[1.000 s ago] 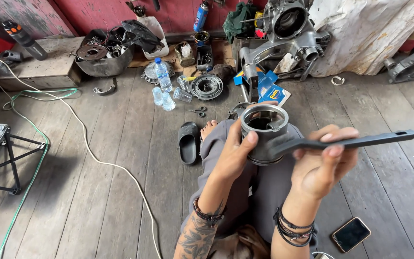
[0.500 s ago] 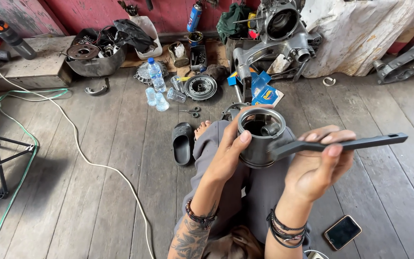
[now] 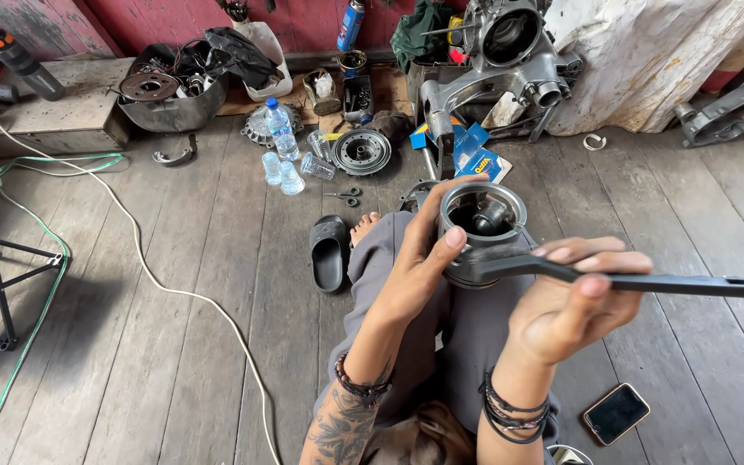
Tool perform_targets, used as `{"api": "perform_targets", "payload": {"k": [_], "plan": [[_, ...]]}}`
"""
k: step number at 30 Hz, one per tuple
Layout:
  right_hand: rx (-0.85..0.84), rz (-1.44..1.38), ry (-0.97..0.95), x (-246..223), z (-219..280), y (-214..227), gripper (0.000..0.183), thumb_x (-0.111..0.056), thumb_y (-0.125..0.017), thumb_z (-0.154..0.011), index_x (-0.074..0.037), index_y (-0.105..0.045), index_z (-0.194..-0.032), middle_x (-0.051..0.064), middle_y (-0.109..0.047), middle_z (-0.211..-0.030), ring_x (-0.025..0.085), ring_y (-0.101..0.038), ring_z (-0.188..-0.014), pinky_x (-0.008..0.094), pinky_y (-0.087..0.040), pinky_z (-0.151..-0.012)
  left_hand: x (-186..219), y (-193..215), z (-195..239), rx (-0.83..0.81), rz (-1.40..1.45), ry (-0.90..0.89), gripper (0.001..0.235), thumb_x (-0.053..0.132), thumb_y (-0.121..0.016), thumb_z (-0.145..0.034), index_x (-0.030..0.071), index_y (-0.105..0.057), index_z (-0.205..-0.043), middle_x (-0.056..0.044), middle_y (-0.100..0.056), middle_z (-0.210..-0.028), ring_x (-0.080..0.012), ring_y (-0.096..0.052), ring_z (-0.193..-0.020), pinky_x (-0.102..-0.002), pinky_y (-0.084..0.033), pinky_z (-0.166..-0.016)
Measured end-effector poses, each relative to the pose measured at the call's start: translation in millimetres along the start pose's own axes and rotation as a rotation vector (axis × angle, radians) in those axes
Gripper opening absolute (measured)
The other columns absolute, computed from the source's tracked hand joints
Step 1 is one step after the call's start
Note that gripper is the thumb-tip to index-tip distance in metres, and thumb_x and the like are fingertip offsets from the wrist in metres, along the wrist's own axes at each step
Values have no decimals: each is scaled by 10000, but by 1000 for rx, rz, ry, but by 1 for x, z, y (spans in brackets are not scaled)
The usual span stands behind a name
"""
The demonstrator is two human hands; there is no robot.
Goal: Cleaning the exterior and interior of a motorcycle engine cylinder using a wire brush to remove debris.
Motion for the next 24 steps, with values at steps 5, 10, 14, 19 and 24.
{"api": "perform_targets", "payload": {"k": [5,10,14,19,24], "plan": [[62,22,1,0,-2,8,352,-442,-600,-1046,-140,-423,-1006,38,-425,-857,144,-470,-784,286,-471,-724,0,-1,0,-12,4,-19,653,554,-552,-1038,85,-464,-1483,-77,-538,-1496,-186,-536,-1365,-362,-396,-1216],[-30,-2,-19,1,2,-3,449,-503,-633,-1019,-114,-416,-958,76,-457,-794,199,-514,-655,305,-503,-651,-2,1,0,-6,50,8,607,524,-429,-1086,64,-492,-1476,-83,-549,-1486,-192,-534,-1369,-361,-381,-1223],[47,-25,-91,7,-5,12,351,-455,-618,-1034,-154,-443,-985,9,-416,-887,115,-452,-820,259,-425,-755,-2,0,0,-37,55,-24,632,573,-395,-1098,60,-534,-1440,-73,-598,-1429,-194,-557,-1361,-375,-382,-1240],[-86,-178,-154,8,6,-8,408,-500,-675,-1006,-169,-438,-969,3,-479,-815,137,-527,-674,284,-556,-746,-2,-2,-1,-25,102,18,696,652,-409,-1056,62,-578,-1387,-61,-651,-1320,-167,-604,-1259,-348,-429,-1172],[-3,-267,-259,22,0,12,297,-403,-672,-1016,-180,-475,-1002,-18,-479,-904,114,-526,-777,293,-553,-809,7,-4,-1,-48,67,35,767,713,-344,-1037,56,-620,-1321,-74,-672,-1281,-182,-622,-1217,-362,-451,-1150]]}}
Point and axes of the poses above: each hand's wrist, its own z-axis away from the middle knuckle, its own y-axis out of the back of the hand, x = y × z, the point moved 8 cm from there along -z, towards the middle knuckle
